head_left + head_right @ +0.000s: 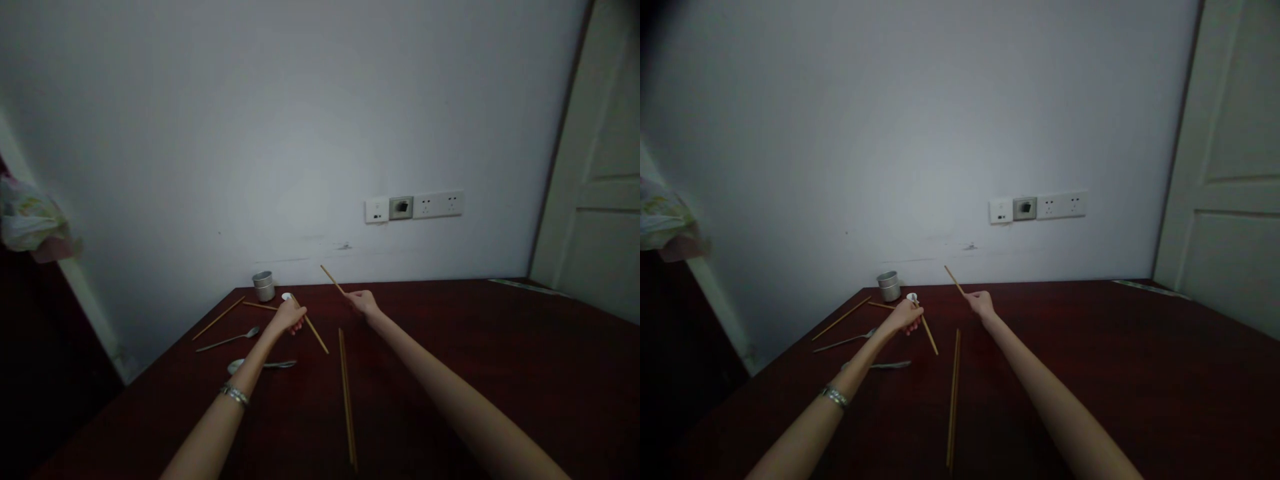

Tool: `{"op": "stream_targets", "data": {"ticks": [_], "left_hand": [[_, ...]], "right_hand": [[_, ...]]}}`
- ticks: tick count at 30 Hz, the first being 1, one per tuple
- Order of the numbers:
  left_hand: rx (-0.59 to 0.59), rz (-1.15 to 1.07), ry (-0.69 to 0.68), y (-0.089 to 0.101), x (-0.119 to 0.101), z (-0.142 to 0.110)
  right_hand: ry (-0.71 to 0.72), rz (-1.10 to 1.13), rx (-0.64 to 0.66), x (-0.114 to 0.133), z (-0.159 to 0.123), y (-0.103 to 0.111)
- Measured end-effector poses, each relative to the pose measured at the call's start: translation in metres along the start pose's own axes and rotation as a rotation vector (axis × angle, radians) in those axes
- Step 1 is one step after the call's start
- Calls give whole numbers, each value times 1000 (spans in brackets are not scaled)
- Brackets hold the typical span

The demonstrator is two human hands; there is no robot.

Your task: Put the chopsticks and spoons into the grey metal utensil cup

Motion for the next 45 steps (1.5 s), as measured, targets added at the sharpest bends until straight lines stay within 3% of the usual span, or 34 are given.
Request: {"op": "stream_targets", "data": {"ticks": [4,9,15,22,30,38,45], "left_hand": [[-18,-101,-132,-12,-40,-4],[3,-227,-323,-41,-89,-18],[66,-374,-444,-79,-122,-36],[86,-503,-399,-102,-127,-43],[17,-614,-368,-105,-122,-47],[111,-1000,-199,-125,-106,-51],[155,-1074,-168,-127,-106,-55]], "right_hand": [[-93,179,81,-8,-38,18],[-328,609,178,-25,-94,33],[-312,668,165,-25,-137,45],[-234,783,164,-22,-160,34],[-195,855,131,-19,-162,35],[-178,842,135,-32,-157,37],[-178,777,189,-33,-158,37]]}}
Point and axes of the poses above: each hand's wrist, its own z-axis towards the middle knuckle, its own y-axis out of the back of the hand, x = y × z, the point moved 10 cm from there along z, towards the middle knuckle, and after that the axes turned 1 degree about -z, right-handed, at the moved point
